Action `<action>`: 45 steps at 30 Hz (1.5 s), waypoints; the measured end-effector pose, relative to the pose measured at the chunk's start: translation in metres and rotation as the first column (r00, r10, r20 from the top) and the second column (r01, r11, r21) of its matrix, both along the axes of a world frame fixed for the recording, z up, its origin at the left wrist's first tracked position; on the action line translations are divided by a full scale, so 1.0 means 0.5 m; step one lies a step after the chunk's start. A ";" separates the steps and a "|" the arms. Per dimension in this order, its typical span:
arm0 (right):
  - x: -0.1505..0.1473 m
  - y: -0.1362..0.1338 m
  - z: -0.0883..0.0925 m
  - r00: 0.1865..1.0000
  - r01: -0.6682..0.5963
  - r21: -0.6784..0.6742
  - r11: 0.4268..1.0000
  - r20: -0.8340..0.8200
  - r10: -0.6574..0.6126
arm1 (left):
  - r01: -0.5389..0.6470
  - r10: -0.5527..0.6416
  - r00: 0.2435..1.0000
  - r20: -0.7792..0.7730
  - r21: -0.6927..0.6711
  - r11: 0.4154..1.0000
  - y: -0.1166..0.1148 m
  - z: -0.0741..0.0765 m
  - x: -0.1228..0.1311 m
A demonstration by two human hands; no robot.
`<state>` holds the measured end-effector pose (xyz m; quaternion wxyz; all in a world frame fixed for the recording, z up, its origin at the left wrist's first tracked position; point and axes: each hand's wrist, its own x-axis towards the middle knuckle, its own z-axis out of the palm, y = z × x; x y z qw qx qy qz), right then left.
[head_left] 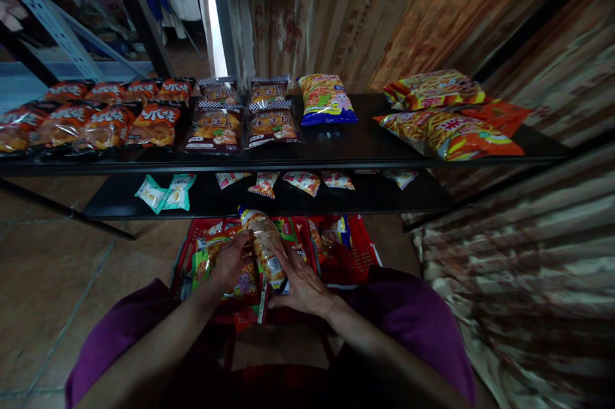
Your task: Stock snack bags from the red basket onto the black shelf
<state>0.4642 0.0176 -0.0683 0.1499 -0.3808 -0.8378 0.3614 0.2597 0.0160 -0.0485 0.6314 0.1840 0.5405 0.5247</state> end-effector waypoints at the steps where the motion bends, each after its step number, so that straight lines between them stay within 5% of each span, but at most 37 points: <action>1: -0.002 -0.002 -0.001 0.996 0.069 -0.013 0.998 -0.059 -0.069 | 0.015 -0.015 0.999 0.048 0.010 1.000 -0.001 0.009 0.005; 4: -0.009 -0.001 0.003 0.887 0.287 -0.178 0.941 -0.321 -0.331 | 0.076 -0.089 0.979 0.183 0.074 0.994 -0.003 0.032 0.012; 6: -0.015 0.003 0.009 0.687 0.359 -0.451 0.817 -0.464 -0.559 | 0.099 -0.125 0.961 0.245 0.116 0.988 -0.002 0.035 0.007; 10: -0.024 0.015 0.026 0.235 0.082 -0.903 0.422 -0.394 -0.889 | -0.064 0.060 0.997 0.056 0.080 0.995 0.008 0.009 -0.021; 12: -0.023 0.019 0.035 0.148 -0.081 -0.949 0.305 -0.314 -0.938 | -0.142 0.144 0.984 -0.102 0.033 0.989 0.008 -0.008 -0.033; 14: -0.021 0.021 0.043 0.121 -0.175 -0.951 0.254 -0.277 -0.953 | -0.071 0.068 0.991 -0.120 -0.021 0.997 0.003 -0.019 -0.035; 18: -0.020 0.018 0.054 0.110 -0.240 -0.937 0.253 -0.285 -0.952 | 0.300 -0.293 0.950 0.110 -0.051 0.953 -0.022 -0.019 -0.003; 21: -0.026 0.009 0.061 0.114 -0.232 -0.930 0.286 -0.318 -0.941 | 0.421 -0.413 0.894 0.171 -0.011 0.907 -0.037 -0.007 0.027; 25: -0.030 -0.011 0.061 0.114 -0.197 -0.908 0.370 -0.396 -0.911 | 0.400 -0.398 0.887 0.232 0.043 0.916 -0.036 0.010 0.053; 31: -0.005 -0.030 0.038 0.222 -0.116 -0.916 0.383 -0.400 -0.889 | 0.309 -0.298 0.913 0.281 0.004 0.951 -0.035 0.018 0.075; 35: 0.033 -0.032 0.030 0.376 -0.032 -0.920 0.390 -0.372 -0.849 | 0.278 -0.272 0.945 0.184 -0.007 0.961 -0.053 0.020 0.081; 40: 0.084 -0.029 0.048 0.519 -0.092 -0.932 0.350 -0.345 -0.782 | 0.260 -0.262 0.965 0.010 0.070 0.963 -0.080 0.035 0.081; 45: 0.118 -0.032 0.089 0.582 -0.118 -0.881 0.458 -0.435 -0.687 | 0.246 -0.228 0.955 -0.191 0.080 0.966 -0.099 0.055 0.096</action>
